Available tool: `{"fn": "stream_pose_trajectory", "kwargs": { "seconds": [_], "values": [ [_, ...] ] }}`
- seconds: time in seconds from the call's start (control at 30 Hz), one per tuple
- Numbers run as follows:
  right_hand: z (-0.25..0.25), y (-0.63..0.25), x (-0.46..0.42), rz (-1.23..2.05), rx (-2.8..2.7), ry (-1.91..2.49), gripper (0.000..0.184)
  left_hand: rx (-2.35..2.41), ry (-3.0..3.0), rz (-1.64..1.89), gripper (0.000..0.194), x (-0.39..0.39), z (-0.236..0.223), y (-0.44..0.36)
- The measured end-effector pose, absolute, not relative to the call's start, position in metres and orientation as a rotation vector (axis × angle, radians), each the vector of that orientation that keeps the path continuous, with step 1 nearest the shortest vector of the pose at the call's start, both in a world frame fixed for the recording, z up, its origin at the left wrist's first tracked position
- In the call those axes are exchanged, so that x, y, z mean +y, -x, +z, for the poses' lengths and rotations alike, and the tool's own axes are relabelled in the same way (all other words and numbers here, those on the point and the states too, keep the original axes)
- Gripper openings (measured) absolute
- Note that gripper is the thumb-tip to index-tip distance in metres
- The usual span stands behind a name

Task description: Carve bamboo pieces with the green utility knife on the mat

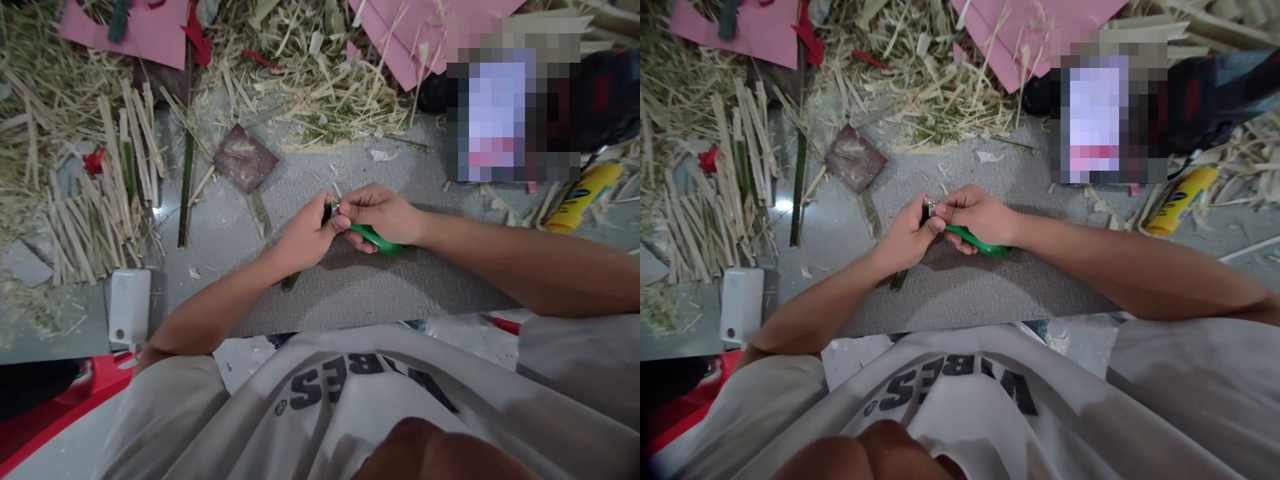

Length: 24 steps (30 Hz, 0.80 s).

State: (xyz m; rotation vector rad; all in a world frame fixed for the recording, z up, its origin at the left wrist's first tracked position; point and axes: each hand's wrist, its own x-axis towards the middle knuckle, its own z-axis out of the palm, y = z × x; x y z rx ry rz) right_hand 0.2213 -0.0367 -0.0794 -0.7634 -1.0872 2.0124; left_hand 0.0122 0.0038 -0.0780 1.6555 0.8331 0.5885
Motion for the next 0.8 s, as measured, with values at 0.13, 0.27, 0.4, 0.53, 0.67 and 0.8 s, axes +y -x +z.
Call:
{"fn": "stream_pose_trajectory", "kwargs": {
  "seconds": [0.13,0.27,0.4,0.53,0.67,0.8],
  "values": [
    [-0.081,-0.211,-0.045,1.78,-0.999,0.851,0.061,0.856,-1.708,0.565,0.072,0.006,-0.081,-0.011],
    [-0.082,-0.216,-0.04,1.85,-1.079,0.769,0.06,0.776,-1.696,0.503,0.074,0.011,-0.08,-0.007],
    [-0.082,-0.227,-0.032,2.112,-1.175,0.658,0.059,0.761,-1.7,0.502,0.077,0.01,-0.079,-0.005],
    [-0.081,-0.232,-0.03,2.25,-1.181,0.651,0.058,0.732,-1.676,0.412,0.077,0.007,-0.077,-0.005],
    [-0.081,-0.233,-0.03,2.299,-1.142,0.596,0.053,0.73,-1.728,0.417,0.079,0.008,-0.079,-0.005],
    [-0.083,-0.232,-0.03,2.289,-1.082,0.538,0.053,0.745,-1.866,0.474,0.082,0.01,-0.083,-0.005]
  ]
}}
